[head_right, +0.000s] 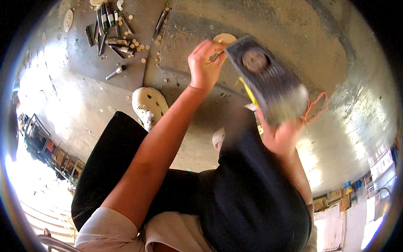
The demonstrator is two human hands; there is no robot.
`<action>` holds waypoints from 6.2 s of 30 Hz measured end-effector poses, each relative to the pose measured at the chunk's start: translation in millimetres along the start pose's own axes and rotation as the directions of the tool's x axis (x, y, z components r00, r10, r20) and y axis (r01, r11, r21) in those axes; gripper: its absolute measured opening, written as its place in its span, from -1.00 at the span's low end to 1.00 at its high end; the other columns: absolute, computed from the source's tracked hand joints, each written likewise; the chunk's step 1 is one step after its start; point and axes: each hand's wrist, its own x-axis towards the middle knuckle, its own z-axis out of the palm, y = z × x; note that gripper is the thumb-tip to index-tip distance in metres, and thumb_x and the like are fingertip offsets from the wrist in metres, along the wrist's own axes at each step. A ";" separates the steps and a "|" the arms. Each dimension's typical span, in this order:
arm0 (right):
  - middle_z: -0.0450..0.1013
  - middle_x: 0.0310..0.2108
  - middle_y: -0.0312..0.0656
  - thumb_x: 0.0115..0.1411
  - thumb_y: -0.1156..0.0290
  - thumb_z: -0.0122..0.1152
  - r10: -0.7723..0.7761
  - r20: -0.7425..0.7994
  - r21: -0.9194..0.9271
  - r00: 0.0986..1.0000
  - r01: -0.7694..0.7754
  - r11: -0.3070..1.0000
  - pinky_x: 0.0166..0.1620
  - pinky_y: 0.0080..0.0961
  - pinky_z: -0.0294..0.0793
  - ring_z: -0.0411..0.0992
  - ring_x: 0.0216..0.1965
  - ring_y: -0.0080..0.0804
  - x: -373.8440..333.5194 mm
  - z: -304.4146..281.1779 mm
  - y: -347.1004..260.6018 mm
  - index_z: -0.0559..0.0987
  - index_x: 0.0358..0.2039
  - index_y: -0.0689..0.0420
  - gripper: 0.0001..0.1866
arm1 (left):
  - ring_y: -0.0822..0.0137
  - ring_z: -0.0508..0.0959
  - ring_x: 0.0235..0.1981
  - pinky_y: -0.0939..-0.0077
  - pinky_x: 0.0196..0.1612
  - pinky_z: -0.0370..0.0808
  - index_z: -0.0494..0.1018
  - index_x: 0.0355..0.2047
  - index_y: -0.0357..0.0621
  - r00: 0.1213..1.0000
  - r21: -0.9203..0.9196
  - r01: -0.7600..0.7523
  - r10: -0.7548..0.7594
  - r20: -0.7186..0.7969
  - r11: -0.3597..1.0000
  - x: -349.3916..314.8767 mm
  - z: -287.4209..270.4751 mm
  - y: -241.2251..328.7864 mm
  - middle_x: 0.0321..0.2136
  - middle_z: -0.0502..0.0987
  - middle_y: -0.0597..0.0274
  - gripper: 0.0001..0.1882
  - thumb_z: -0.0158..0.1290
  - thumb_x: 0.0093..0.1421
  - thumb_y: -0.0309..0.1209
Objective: The person sits on the floor and uses a metal punch and a hammer to create holes in small, round, beige discs. They repeatedly position the punch on the disc, strike it with the hammer, and then inspect the result. The finished discs are stacked in a pile.
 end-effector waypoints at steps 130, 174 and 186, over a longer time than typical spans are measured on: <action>0.41 -0.24 -0.08 -0.11 0.66 0.33 -0.375 -0.637 0.042 0.673 0.516 0.856 -0.28 -0.55 0.42 0.42 -0.31 -0.38 28.8 -96.8 -67.7 0.55 -0.38 0.24 -0.77 | 0.70 0.16 -0.77 0.81 -0.74 0.00 0.31 -0.44 -0.14 0.748 -0.495 0.568 -0.163 0.643 0.658 53.5 -45.5 188.9 -0.63 0.38 0.38 -0.84 0.08 0.05 -0.59; 0.43 -0.35 -0.10 -0.18 0.80 0.26 -0.257 -0.587 0.191 0.768 0.440 0.877 -0.29 -0.60 0.38 0.41 -0.33 -0.37 24.0 -103.6 -59.1 0.52 -0.38 0.29 -0.71 | 0.63 0.33 -0.61 0.80 -0.55 0.22 0.31 -0.49 -0.17 0.854 -0.482 0.413 -0.145 0.500 0.773 42.6 -29.5 201.6 -0.58 0.40 0.34 -0.78 0.15 -0.07 -0.64; 0.38 -0.36 -0.13 0.02 0.70 0.12 -0.369 -0.519 -0.070 0.771 0.392 0.917 -0.30 -0.59 0.34 0.36 -0.38 -0.37 31.1 -107.5 -64.4 0.44 -0.35 0.26 -0.84 | 0.62 0.33 -0.63 0.78 -0.59 0.22 0.30 -0.47 -0.15 0.823 -0.514 0.488 -0.175 0.541 0.706 42.7 -27.3 198.5 -0.59 0.38 0.35 -0.81 0.10 -0.01 -0.63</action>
